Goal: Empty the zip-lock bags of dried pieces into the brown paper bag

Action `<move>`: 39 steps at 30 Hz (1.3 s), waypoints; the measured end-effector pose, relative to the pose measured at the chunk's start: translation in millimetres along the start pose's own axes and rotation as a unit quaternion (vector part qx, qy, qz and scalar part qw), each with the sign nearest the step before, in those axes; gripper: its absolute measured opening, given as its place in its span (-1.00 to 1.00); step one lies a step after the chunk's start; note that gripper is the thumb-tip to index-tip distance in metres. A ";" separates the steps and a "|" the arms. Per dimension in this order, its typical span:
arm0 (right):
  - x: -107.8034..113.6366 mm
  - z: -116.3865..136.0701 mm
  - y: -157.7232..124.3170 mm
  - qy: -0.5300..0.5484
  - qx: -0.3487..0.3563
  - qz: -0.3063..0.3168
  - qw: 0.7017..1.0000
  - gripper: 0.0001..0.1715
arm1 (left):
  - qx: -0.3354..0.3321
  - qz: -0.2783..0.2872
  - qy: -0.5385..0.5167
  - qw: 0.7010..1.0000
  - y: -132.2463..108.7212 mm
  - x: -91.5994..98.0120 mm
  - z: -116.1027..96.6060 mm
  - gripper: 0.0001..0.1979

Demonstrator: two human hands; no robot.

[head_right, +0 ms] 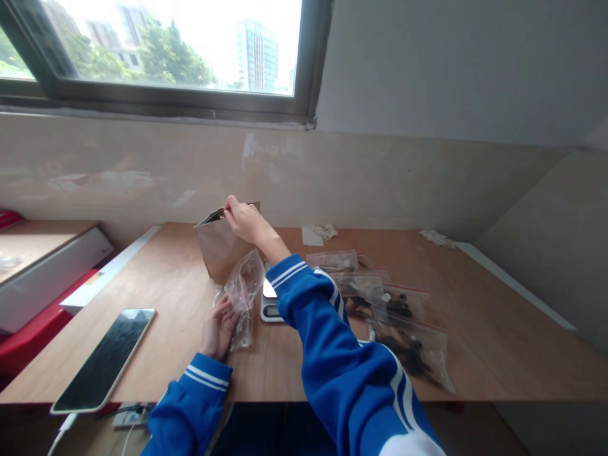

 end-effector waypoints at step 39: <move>11.9 -22.3 -180.8 0.382 -0.227 0.046 0.895 -0.45 | -0.143 0.193 0.287 0.927 -29.5 -56.6 -60.0 -0.62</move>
Point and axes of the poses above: each hand's wrist, its own y-axis towards the middle knuckle, its own x-axis out of the back of the hand, z = x × y, the point moved 5 cm from there along y, towards the middle knuckle, and after that the axes turned 14 degrees about -x, right-handed, at the moved point
